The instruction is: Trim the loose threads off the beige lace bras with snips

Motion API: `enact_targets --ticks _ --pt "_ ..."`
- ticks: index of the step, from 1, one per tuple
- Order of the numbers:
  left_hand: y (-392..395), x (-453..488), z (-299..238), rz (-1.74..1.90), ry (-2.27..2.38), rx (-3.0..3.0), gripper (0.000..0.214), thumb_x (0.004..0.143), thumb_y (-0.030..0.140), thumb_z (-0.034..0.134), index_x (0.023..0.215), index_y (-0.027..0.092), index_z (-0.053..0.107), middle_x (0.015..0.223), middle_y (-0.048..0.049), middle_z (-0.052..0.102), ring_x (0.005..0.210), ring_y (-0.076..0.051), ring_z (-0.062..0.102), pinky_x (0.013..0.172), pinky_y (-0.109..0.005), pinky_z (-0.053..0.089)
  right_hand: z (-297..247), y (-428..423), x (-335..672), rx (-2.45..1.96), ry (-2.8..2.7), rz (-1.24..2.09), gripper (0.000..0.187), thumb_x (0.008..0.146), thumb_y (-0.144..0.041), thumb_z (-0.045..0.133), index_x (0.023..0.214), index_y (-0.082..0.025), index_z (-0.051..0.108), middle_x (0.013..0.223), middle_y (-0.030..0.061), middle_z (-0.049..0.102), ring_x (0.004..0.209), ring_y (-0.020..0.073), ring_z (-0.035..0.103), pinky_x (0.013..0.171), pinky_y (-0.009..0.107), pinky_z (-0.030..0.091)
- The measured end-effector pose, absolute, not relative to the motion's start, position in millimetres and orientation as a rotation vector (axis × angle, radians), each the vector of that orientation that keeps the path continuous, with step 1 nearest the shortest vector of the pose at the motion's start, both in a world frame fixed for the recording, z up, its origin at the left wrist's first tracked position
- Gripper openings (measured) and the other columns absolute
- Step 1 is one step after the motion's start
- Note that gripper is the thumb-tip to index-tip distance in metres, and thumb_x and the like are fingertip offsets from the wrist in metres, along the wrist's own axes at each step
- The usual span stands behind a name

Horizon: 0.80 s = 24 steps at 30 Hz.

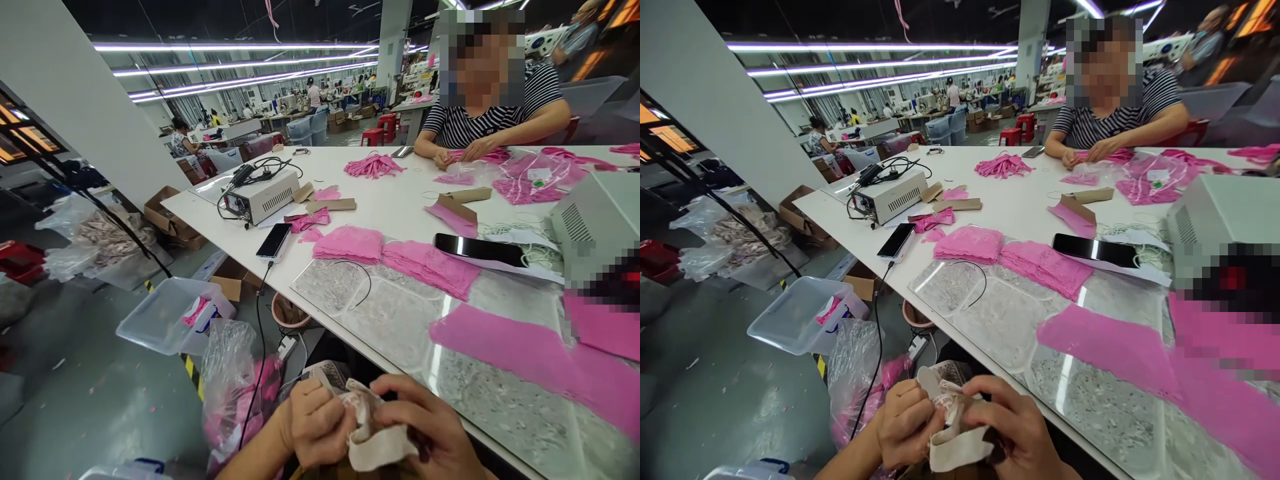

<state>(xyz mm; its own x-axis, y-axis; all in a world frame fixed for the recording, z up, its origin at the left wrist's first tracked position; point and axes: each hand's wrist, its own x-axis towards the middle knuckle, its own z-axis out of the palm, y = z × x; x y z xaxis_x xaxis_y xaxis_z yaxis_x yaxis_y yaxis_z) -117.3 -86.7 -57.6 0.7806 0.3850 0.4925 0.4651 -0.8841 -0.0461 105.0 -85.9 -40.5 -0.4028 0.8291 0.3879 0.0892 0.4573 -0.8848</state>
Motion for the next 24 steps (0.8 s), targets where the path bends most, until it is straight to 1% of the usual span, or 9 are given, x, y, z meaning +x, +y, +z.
enact_targets --ticks 4,9,11,14,16,19,20,21,24 --pt "-87.5 -122.5 -60.0 -0.838 -0.667 -2.700 0.018 0.079 0.022 0.053 0.074 0.023 0.070 0.053 -0.0029 0.062 0.043 -0.015 0.052 0.041 -0.028 0.035 -45.5 -92.4 106.0 -0.668 -1.878 1.064 0.013 0.078 -0.015 0.061 0.084 -0.025 0.068 0.066 0.0033 0.067 0.055 0.0174 0.061 0.052 0.025 0.048" --pt "-86.2 -118.5 -52.1 -0.892 -0.639 -2.735 0.014 0.076 0.018 0.058 0.074 0.024 0.070 0.052 -0.0027 0.062 0.040 -0.014 0.050 0.038 -0.027 0.028 -45.5 -82.1 97.8 -0.918 -1.788 0.836 0.033 0.078 -0.013 0.062 0.109 -0.024 0.063 0.085 0.0074 0.065 0.044 0.0107 0.050 0.038 0.022 0.042" --pt "-85.2 -118.5 -49.0 -0.810 -0.747 -2.895 0.015 0.076 0.020 0.057 0.076 0.026 0.070 0.052 -0.0028 0.063 0.040 -0.014 0.051 0.038 -0.027 0.027 -45.4 -78.4 93.0 -0.856 -1.823 0.807 0.027 0.076 -0.010 0.062 0.100 -0.023 0.067 0.079 0.0055 0.060 0.043 0.0094 0.048 0.035 0.020 0.039" --pt "-84.6 -120.5 -46.5 -0.803 -0.844 -2.992 0.015 0.076 0.023 0.056 0.076 0.026 0.070 0.053 -0.0030 0.063 0.042 -0.015 0.053 0.038 -0.027 0.025 -47.3 -77.8 89.5 -0.770 -1.774 0.726 0.020 0.076 -0.005 0.057 0.082 -0.022 0.068 0.069 0.0028 0.054 0.052 0.0131 0.054 0.043 0.022 0.044" --pt "-84.4 -120.8 -44.6 -0.915 -0.816 -2.956 0.013 0.075 0.022 0.057 0.078 0.026 0.069 0.054 -0.0031 0.064 0.042 -0.015 0.054 0.039 -0.028 0.024 -49.1 -78.8 89.5 -0.752 -1.749 0.707 0.023 0.076 -0.004 0.056 0.083 -0.023 0.067 0.072 0.0031 0.056 0.056 0.0145 0.057 0.046 0.023 0.046" --pt "-83.0 -117.5 -39.1 -0.984 -0.862 -2.982 0.014 0.074 0.020 0.059 0.080 0.028 0.069 0.054 -0.0019 0.063 0.040 -0.013 0.052 0.038 -0.027 0.024 -50.0 -78.3 89.7 -0.804 -1.776 0.831 0.032 0.078 -0.006 0.057 0.104 -0.025 0.063 0.091 0.0068 0.062 0.051 0.0110 0.054 0.041 0.021 0.044" --pt "-82.2 -115.8 -37.0 -0.972 -0.915 -3.017 0.014 0.073 0.020 0.059 0.080 0.028 0.069 0.053 -0.0015 0.062 0.039 -0.013 0.052 0.037 -0.026 0.023 -49.7 -77.4 89.5 -0.828 -1.782 0.892 0.032 0.079 -0.008 0.057 0.106 -0.025 0.062 0.096 0.0079 0.062 0.049 0.0102 0.053 0.040 0.021 0.043" --pt "-81.3 -114.2 -35.1 -0.948 -0.965 -3.053 0.015 0.073 0.021 0.059 0.079 0.029 0.069 0.053 -0.0012 0.062 0.038 -0.013 0.051 0.037 -0.026 0.023 -49.3 -76.3 89.4 -0.846 -1.777 0.938 0.029 0.080 -0.010 0.057 0.104 -0.024 0.063 0.098 0.0084 0.062 0.049 0.0101 0.054 0.040 0.021 0.043" --pt "-78.9 -112.5 -31.3 -0.836 -1.063 -3.138 0.015 0.071 0.020 0.059 0.077 0.030 0.070 0.051 -0.0011 0.060 0.037 -0.013 0.050 0.035 -0.026 0.022 -49.2 -73.7 90.7 -0.833 -1.720 0.927 0.018 0.079 -0.008 0.055 0.083 -0.023 0.065 0.091 0.0069 0.063 0.059 0.0142 0.060 0.046 0.023 0.046"
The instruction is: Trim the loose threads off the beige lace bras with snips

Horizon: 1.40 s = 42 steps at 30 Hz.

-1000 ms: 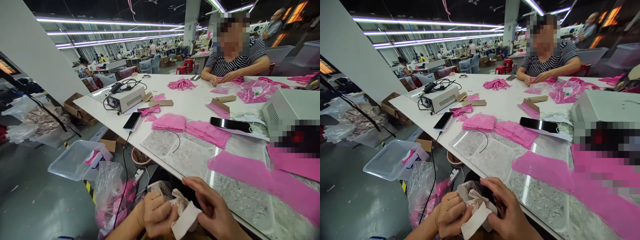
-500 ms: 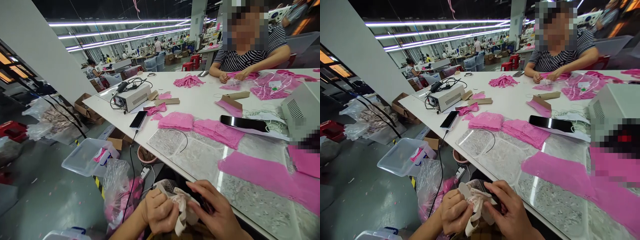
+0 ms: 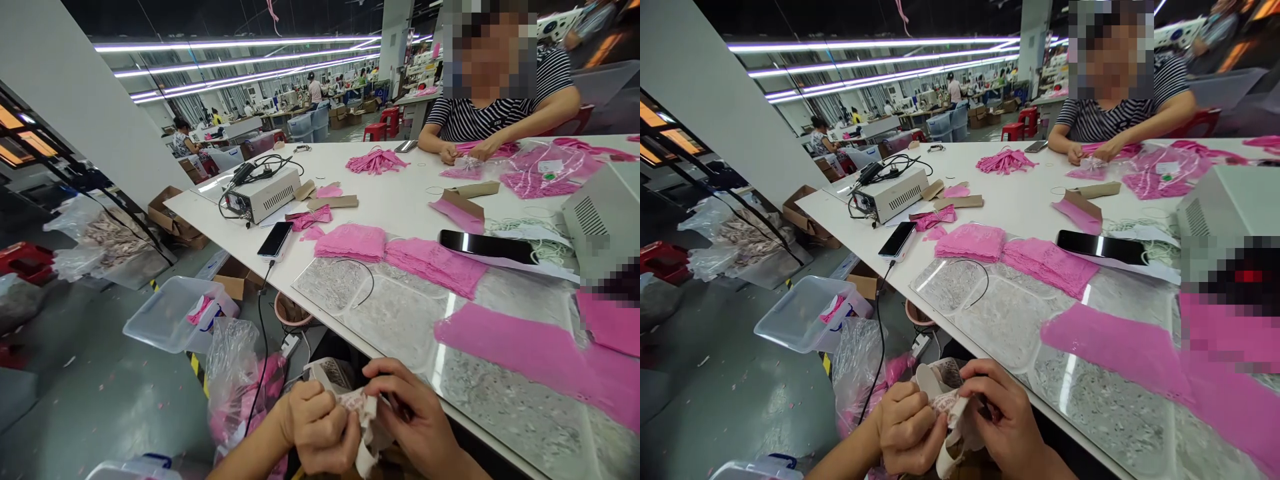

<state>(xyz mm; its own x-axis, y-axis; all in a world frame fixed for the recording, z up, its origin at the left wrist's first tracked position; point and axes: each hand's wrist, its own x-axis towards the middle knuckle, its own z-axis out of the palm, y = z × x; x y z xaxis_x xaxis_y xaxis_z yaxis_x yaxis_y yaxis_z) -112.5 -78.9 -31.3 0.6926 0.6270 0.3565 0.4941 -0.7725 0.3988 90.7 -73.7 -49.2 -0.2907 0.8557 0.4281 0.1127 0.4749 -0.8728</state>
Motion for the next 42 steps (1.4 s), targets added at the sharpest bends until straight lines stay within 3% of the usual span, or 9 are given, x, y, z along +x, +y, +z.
enact_targets --ticks 6,9,12,15,19,25,29,34,42 --pt "-80.3 -116.2 -34.9 0.713 0.858 2.804 0.016 0.075 0.021 0.057 0.081 0.028 0.071 0.060 -0.0036 0.067 0.041 -0.014 0.053 0.037 -0.025 0.029 -57.9 -78.5 97.3 -0.811 -1.642 0.801 0.032 0.077 -0.004 0.056 0.098 -0.028 0.064 0.092 0.0045 0.060 0.049 0.0094 0.052 0.044 0.022 0.042" --pt "-81.1 -105.4 -37.8 1.007 1.016 2.726 0.021 0.081 0.014 0.049 0.091 0.020 0.067 0.077 -0.0093 0.070 0.058 -0.017 0.061 0.050 -0.026 0.043 -57.9 -84.8 98.2 -0.944 -1.542 0.879 0.027 0.078 -0.015 0.060 0.102 -0.026 0.062 0.093 0.0051 0.059 0.041 0.0071 0.039 0.043 0.024 0.040" --pt "-80.0 -88.1 -36.9 1.192 1.362 2.326 0.020 0.081 0.006 0.048 0.089 0.017 0.063 0.072 -0.0075 0.065 0.065 -0.015 0.061 0.058 -0.023 0.047 -49.5 -88.2 93.8 -1.004 -1.549 0.939 0.034 0.067 -0.030 0.071 0.099 -0.023 0.060 0.091 0.0057 0.060 0.045 0.0106 0.042 0.042 0.025 0.039" --pt "-79.5 -75.8 -31.0 1.103 1.408 2.168 0.019 0.077 0.005 0.050 0.082 0.017 0.065 0.069 -0.0058 0.063 0.061 -0.014 0.058 0.056 -0.021 0.045 -38.7 -86.4 84.0 -1.093 -1.660 0.900 0.045 0.059 -0.028 0.077 0.099 -0.022 0.057 0.090 0.0061 0.062 0.056 0.0159 0.052 0.046 0.025 0.042" --pt "-79.7 -72.2 -21.0 0.920 1.467 2.015 0.020 0.074 0.007 0.052 0.071 0.017 0.069 0.062 -0.0043 0.063 0.057 -0.015 0.056 0.054 -0.022 0.040 -35.1 -77.5 75.4 -1.144 -1.572 1.008 0.010 0.076 -0.028 0.063 0.081 -0.020 0.061 0.075 0.0030 0.061 0.060 0.0158 0.053 0.054 0.025 0.043" --pt "-73.7 -78.3 -13.6 0.792 1.344 1.249 0.014 0.069 0.022 0.063 0.068 0.012 0.073 0.060 -0.0027 0.066 0.056 -0.014 0.053 0.056 -0.023 0.038 -41.0 -57.3 85.2 -1.234 -1.296 1.578 0.031 0.072 -0.046 0.066 0.073 -0.015 0.061 0.060 -0.0014 0.055 0.054 0.0137 0.050 0.050 0.023 0.042" --pt "-71.7 -77.6 -14.2 0.812 1.364 1.072 0.016 0.064 0.024 0.063 0.062 0.009 0.070 0.053 -0.0001 0.059 0.051 -0.010 0.043 0.051 -0.021 0.033 -35.0 -65.7 87.2 -1.286 -1.261 1.262 0.031 0.072 -0.045 0.066 0.088 -0.019 0.061 0.067 -0.0032 0.050 0.051 0.0111 0.047 0.049 0.022 0.043" --pt "-73.9 -72.1 -13.8 0.829 1.377 1.097 0.019 0.065 0.026 0.059 0.060 0.009 0.067 0.051 0.0014 0.053 0.050 -0.009 0.039 0.049 -0.021 0.030 -35.6 -78.9 85.7 -1.051 -1.624 0.931 0.012 0.078 -0.027 0.063 0.088 -0.021 0.065 0.067 0.0002 0.050 0.056 0.0140 0.050 0.046 0.022 0.041" --pt "-76.2 -73.9 -16.3 0.776 1.253 0.901 0.021 0.058 0.031 0.068 0.059 0.010 0.065 0.051 0.0013 0.053 0.048 -0.009 0.040 0.049 -0.021 0.029 -37.7 -66.6 89.1 -1.208 -1.641 1.268 0.023 0.081 -0.036 0.055 0.068 -0.017 0.060 0.059 -0.0015 0.050 0.052 0.0130 0.045 0.048 0.023 0.039"
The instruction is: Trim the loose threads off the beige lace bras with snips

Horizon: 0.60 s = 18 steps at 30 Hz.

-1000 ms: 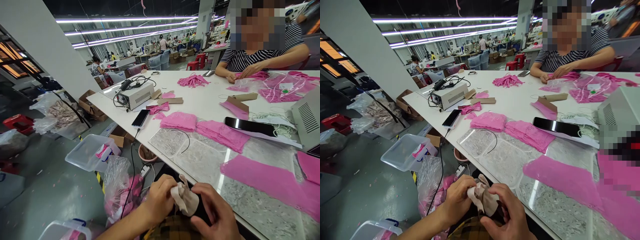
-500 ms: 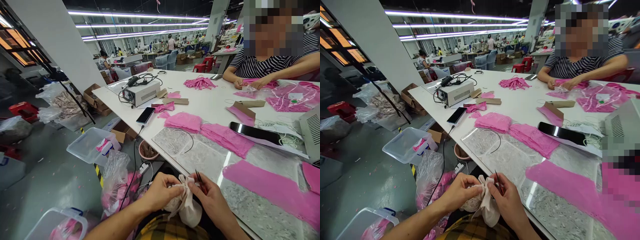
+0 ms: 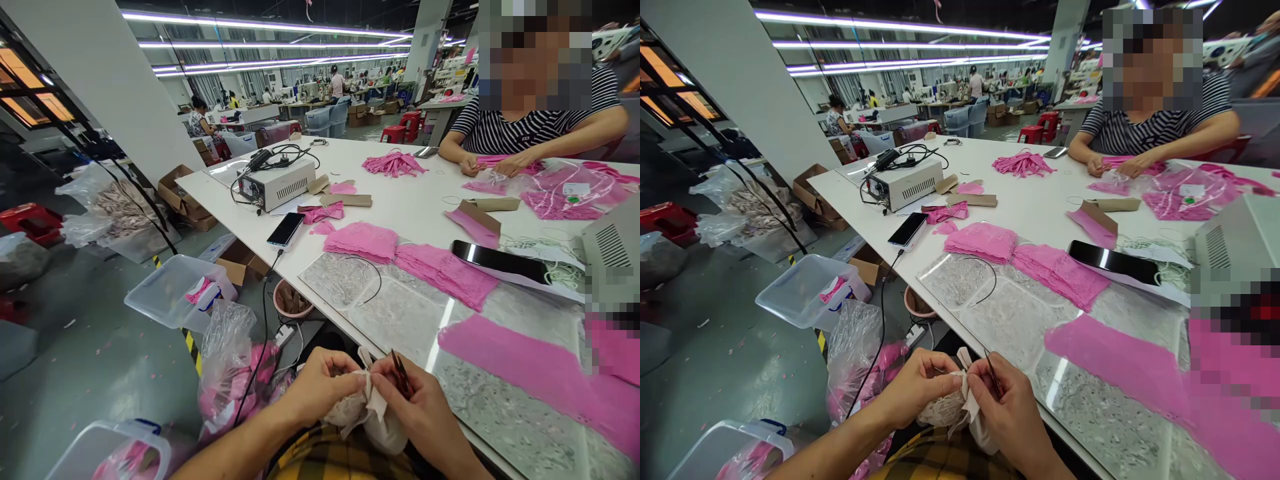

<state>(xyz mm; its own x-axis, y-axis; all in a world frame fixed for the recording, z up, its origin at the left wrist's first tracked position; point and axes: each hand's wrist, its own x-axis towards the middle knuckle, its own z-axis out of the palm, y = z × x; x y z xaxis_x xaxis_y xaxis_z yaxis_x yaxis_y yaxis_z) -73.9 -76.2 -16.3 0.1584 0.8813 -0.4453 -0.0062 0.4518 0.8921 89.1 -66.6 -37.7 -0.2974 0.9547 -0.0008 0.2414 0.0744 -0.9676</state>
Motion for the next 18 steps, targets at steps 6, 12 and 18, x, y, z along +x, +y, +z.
enact_targets --ticks 6,12,18 --pt "-76.5 -72.8 -21.0 0.817 1.142 0.769 0.028 0.054 0.036 0.077 0.061 0.011 0.065 0.054 0.0008 0.056 0.049 -0.009 0.043 0.051 -0.021 0.031 -31.0 -63.1 88.2 -1.225 -1.534 1.544 0.027 0.078 -0.040 0.054 0.065 -0.017 0.053 0.054 -0.0058 0.038 0.050 0.0106 0.035 0.047 0.023 0.030" --pt "-76.4 -70.8 -19.6 0.850 1.106 0.777 0.035 0.055 0.041 0.079 0.062 0.010 0.064 0.055 0.0004 0.055 0.051 -0.008 0.042 0.050 -0.020 0.030 -30.7 -61.8 91.0 -1.158 -1.552 1.588 0.027 0.080 -0.041 0.054 0.067 -0.017 0.052 0.057 -0.0053 0.039 0.053 0.0112 0.036 0.049 0.023 0.030" --pt "-78.6 -67.5 -24.4 0.856 0.990 0.740 0.039 0.060 0.046 0.077 0.066 0.011 0.061 0.056 0.0026 0.049 0.050 -0.007 0.039 0.048 -0.019 0.028 -33.5 -57.4 95.1 -1.078 -1.541 1.607 0.029 0.081 -0.044 0.055 0.070 -0.017 0.054 0.061 -0.0040 0.042 0.056 0.0118 0.038 0.052 0.023 0.033"
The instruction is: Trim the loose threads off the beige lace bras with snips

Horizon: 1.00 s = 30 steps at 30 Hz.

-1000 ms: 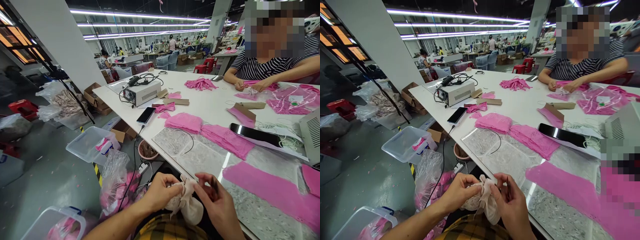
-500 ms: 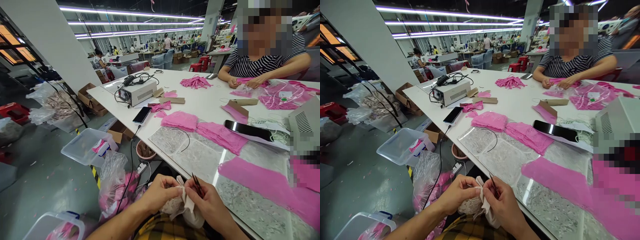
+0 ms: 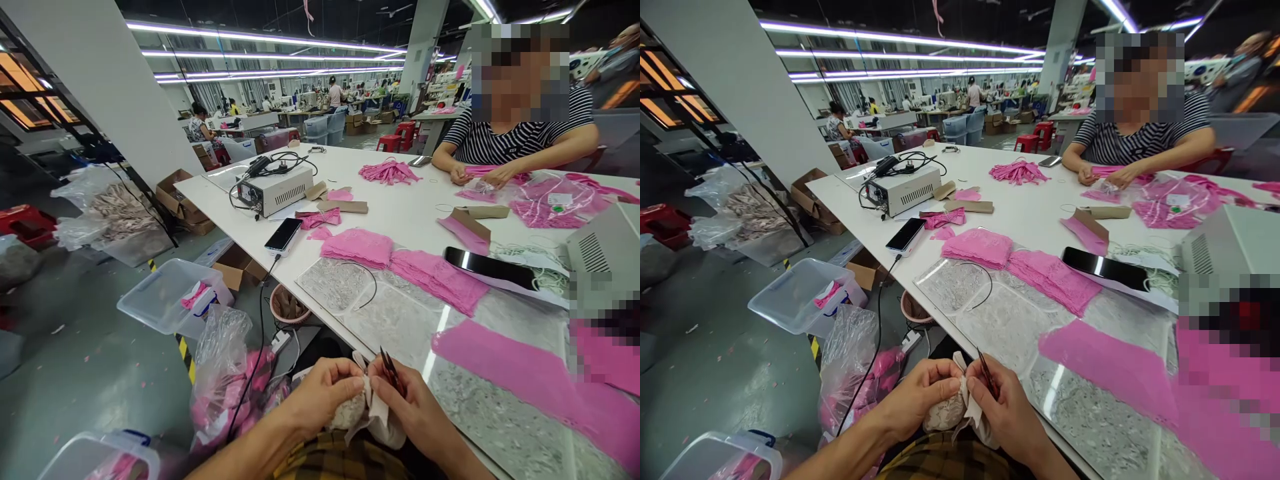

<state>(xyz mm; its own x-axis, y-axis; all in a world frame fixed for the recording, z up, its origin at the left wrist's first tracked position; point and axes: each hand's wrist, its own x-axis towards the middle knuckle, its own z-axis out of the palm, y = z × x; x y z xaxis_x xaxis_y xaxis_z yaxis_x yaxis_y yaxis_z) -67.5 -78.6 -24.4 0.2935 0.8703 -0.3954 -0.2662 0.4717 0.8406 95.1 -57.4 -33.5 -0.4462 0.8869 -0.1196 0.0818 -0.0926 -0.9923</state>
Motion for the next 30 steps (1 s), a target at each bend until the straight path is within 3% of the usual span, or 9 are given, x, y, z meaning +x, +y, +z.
enact_targets --ticks 8,14,19,25,30 --pt "-81.1 -59.6 -44.4 1.041 0.772 0.570 0.031 0.056 0.035 0.082 0.063 0.009 0.067 0.092 -0.0060 0.054 0.065 -0.010 0.050 0.058 -0.021 0.038 -43.9 -63.0 90.6 -1.179 -1.420 1.553 0.033 0.076 -0.047 0.060 0.066 -0.015 0.055 0.057 -0.0038 0.043 0.054 0.0117 0.037 0.050 0.023 0.033" --pt "-83.1 -57.8 -45.5 1.049 0.770 0.557 0.029 0.057 0.035 0.082 0.065 0.011 0.070 0.095 -0.0070 0.055 0.067 -0.011 0.052 0.061 -0.022 0.041 -46.8 -65.4 89.4 -1.170 -1.289 1.593 0.036 0.073 -0.049 0.062 0.063 -0.015 0.054 0.055 -0.0047 0.040 0.052 0.0105 0.034 0.047 0.023 0.029" --pt "-84.0 -54.0 -44.3 1.122 0.816 0.617 0.024 0.061 0.032 0.080 0.064 0.011 0.069 0.113 -0.0124 0.056 0.072 -0.013 0.055 0.062 -0.023 0.042 -52.2 -68.3 86.4 -1.262 -1.261 1.523 0.038 0.072 -0.052 0.062 0.067 -0.015 0.055 0.055 -0.0051 0.039 0.051 0.0107 0.034 0.047 0.023 0.029" --pt "-84.9 -48.3 -46.8 1.170 0.802 0.523 0.023 0.058 0.031 0.081 0.063 0.012 0.069 0.104 -0.0104 0.060 0.076 -0.016 0.057 0.070 -0.026 0.044 -62.1 -72.8 77.4 -1.336 -1.047 1.339 0.037 0.063 -0.048 0.069 0.076 -0.018 0.051 0.058 -0.0072 0.040 0.052 0.0110 0.038 0.049 0.024 0.034" --pt "-83.2 -46.1 -46.1 1.210 0.811 0.496 0.024 0.059 0.031 0.081 0.064 0.012 0.068 0.084 -0.0049 0.059 0.070 -0.015 0.057 0.066 -0.026 0.044 -64.1 -72.5 73.7 -1.315 -0.956 1.435 0.044 0.063 -0.050 0.071 0.083 -0.019 0.048 0.057 -0.0097 0.035 0.050 0.0095 0.035 0.048 0.022 0.032"
